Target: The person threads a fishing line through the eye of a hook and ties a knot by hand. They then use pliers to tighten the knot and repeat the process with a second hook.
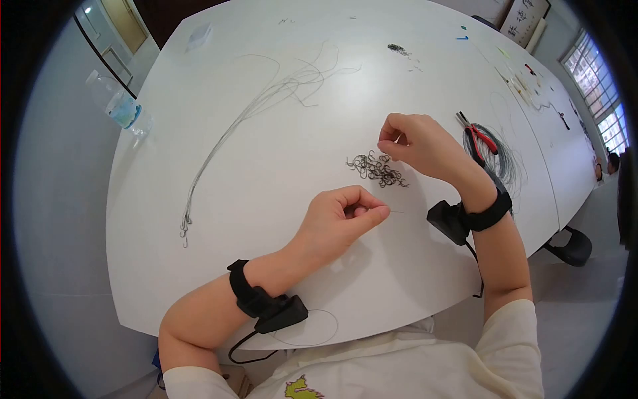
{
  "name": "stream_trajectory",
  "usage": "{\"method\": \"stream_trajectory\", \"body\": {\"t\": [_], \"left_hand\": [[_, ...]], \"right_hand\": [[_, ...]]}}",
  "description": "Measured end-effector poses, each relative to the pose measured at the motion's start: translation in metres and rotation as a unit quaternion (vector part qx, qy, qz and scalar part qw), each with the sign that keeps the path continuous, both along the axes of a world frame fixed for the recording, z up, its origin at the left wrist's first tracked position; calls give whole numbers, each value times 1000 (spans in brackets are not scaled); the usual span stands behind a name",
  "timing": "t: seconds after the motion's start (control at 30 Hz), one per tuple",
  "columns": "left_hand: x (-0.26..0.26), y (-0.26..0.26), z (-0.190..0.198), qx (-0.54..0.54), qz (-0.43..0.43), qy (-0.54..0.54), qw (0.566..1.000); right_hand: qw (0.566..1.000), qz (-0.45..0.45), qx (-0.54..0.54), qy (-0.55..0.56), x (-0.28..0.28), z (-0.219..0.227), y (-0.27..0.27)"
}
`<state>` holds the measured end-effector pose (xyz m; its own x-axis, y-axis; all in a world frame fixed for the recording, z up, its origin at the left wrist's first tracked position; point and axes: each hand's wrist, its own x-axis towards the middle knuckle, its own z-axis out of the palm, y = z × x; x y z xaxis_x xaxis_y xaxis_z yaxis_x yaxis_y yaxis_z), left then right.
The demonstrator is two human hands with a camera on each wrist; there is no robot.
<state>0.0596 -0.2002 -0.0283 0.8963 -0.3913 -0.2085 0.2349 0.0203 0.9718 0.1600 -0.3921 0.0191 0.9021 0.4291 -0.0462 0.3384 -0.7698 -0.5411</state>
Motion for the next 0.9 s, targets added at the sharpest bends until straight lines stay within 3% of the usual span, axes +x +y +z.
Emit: {"method": "stream_trajectory", "body": {"t": [0.17, 0.23, 0.3, 0.43, 0.5, 0.57, 0.7, 0.9], "left_hand": [[0, 0, -2, 6, 11, -17, 1000], [0, 0, -2, 0, 19, -20, 1000], [-1, 0, -2, -30, 75, 25, 996], [0, 0, 2, -54, 94, 38, 993], [-1, 0, 3, -59, 99, 49, 992], [-1, 0, 6, -62, 102, 55, 991], [1, 5, 5, -127, 72, 116, 982], [2, 5, 12, -170, 73, 168, 968]], "right_hand": [[986, -42, 125, 101, -11, -1, -11], [957, -30, 245, 154, -18, -6, -16], [943, -28, 280, 179, -27, -5, -17], [894, -24, 391, 217, -44, -8, -14], [886, -23, 407, 223, -49, -8, -10], [905, -12, 381, 188, -53, -9, -8], [881, 27, 442, 168, -57, -25, -6], [880, 17, 445, 165, -57, -33, -3]]}}
